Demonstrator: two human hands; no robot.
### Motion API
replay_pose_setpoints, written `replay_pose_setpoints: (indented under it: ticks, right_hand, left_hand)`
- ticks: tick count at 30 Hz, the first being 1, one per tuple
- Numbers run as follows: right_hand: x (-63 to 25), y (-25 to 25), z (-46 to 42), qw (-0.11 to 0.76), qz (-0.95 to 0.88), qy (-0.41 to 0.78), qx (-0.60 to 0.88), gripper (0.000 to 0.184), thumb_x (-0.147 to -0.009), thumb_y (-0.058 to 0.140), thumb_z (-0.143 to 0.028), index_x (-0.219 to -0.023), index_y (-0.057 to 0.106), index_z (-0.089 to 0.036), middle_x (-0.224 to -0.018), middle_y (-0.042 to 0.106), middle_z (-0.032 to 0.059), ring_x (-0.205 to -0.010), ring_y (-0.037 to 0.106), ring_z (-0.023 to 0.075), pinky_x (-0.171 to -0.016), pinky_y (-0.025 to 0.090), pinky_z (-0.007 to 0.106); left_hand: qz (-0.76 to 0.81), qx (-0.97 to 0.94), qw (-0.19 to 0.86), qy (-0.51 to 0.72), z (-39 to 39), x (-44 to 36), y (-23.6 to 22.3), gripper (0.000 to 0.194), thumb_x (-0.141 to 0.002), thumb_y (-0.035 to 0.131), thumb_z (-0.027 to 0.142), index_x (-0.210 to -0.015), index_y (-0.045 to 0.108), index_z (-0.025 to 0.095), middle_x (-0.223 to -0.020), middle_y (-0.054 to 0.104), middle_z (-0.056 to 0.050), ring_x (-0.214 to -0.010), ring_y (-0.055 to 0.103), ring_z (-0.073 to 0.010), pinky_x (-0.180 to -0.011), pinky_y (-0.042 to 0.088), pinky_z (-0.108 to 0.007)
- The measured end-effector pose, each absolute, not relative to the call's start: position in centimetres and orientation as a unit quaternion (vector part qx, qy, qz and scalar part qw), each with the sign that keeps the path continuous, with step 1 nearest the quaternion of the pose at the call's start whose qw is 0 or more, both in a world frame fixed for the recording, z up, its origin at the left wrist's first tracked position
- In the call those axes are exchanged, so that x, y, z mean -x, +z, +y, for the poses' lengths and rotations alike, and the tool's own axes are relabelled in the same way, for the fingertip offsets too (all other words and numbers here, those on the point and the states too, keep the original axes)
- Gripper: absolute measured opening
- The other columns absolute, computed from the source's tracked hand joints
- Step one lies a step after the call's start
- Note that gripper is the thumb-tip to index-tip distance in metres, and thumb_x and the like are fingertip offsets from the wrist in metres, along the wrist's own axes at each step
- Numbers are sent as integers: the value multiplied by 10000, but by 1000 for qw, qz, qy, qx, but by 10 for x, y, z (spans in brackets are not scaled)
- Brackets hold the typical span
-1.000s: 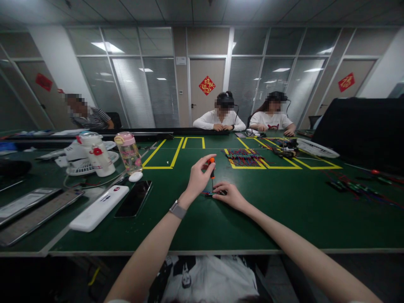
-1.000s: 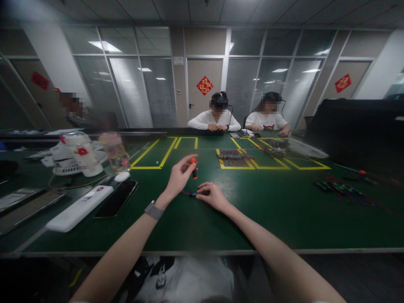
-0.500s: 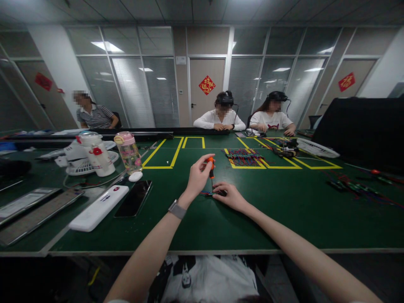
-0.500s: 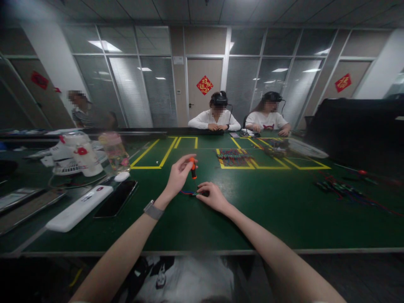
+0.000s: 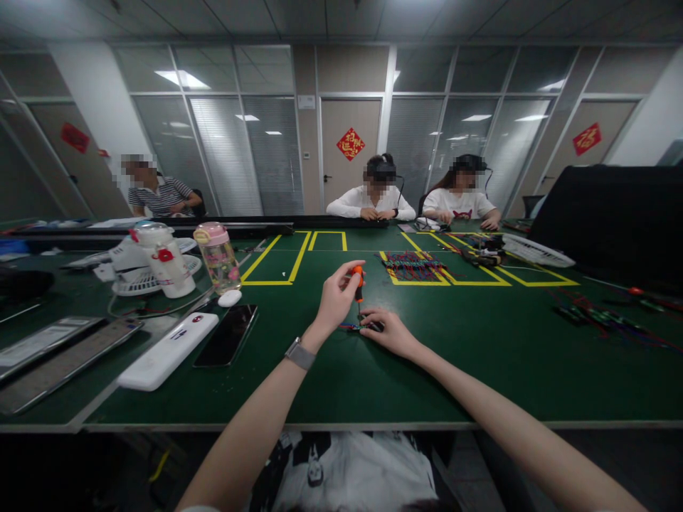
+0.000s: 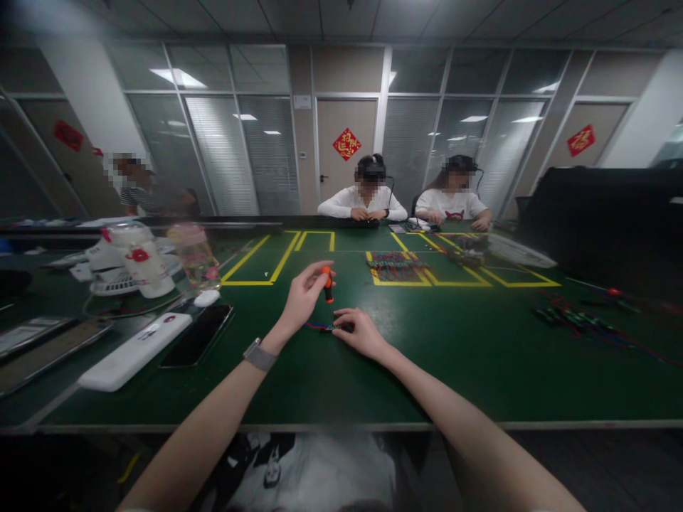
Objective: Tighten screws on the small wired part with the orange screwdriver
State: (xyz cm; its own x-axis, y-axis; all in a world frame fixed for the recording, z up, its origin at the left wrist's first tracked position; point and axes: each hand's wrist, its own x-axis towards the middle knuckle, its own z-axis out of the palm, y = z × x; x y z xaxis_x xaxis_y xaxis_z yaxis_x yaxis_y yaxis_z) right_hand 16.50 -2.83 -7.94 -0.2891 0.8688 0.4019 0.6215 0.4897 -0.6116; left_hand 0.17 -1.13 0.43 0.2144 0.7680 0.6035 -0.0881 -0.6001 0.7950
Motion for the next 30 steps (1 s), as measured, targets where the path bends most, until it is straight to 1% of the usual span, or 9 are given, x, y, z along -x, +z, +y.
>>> replay_pose_setpoints:
  ticks: [3, 7, 11, 17, 22, 30]
  right_hand:
    - [-165, -78, -29, 353, -789, 173, 473, 122, -783, 680, -232, -887, 737, -201, -1117, 692, 97, -1033, 626, 245, -986, 412, 451]
    - [-165, -82, -27, 361, -788, 150, 475, 115, -771, 693, -222, -875, 737, -200, -1136, 659, 97, -1079, 581, 241, -965, 423, 410]
    - [-165, -85, -28, 345, -797, 104, 485, 105, -779, 695, -239, -873, 729, -210, -1089, 640, 88, -1052, 549, 246, -924, 409, 413]
    - [-162, -79, -36, 308, -800, 69, 511, 180, -826, 638, -271, -995, 642, -210, -1030, 625, 70, -983, 536, 235, -870, 378, 411]
    - [-160, -77, -38, 296, -810, 54, 504, 88, -839, 610, -266, -896, 600, -199, -992, 607, 66, -958, 524, 227, -868, 387, 389]
    - [-162, -78, -37, 291, -824, 46, 484, 76, -857, 587, -256, -899, 589, -193, -934, 597, 66, -902, 542, 214, -832, 422, 352]
  left_hand:
    - [247, -684, 374, 575, -12, -2, 5, 273, -884, 529, 270, -1120, 619, 168, -941, 675, -61, -760, 658, -127, -699, 554, -236]
    - [248, -684, 373, 576, -11, -2, 4, 272, -886, 526, 268, -1121, 619, 167, -938, 676, -61, -756, 657, -126, -687, 558, -231]
    - [245, -683, 374, 577, -9, -2, 2, 275, -887, 524, 276, -1125, 614, 170, -931, 676, -55, -750, 654, -123, -691, 560, -236]
    - [246, -684, 372, 577, -9, -2, 3, 272, -887, 528, 276, -1119, 617, 166, -935, 675, -61, -765, 657, -130, -702, 557, -243]
    - [244, -680, 378, 578, -10, -3, 3, 272, -887, 527, 275, -1120, 612, 163, -937, 670, -60, -758, 653, -126, -702, 560, -240]
    - [241, -683, 376, 577, -9, -2, 2, 281, -889, 525, 280, -1129, 611, 162, -932, 676, -59, -773, 654, -126, -724, 557, -246]
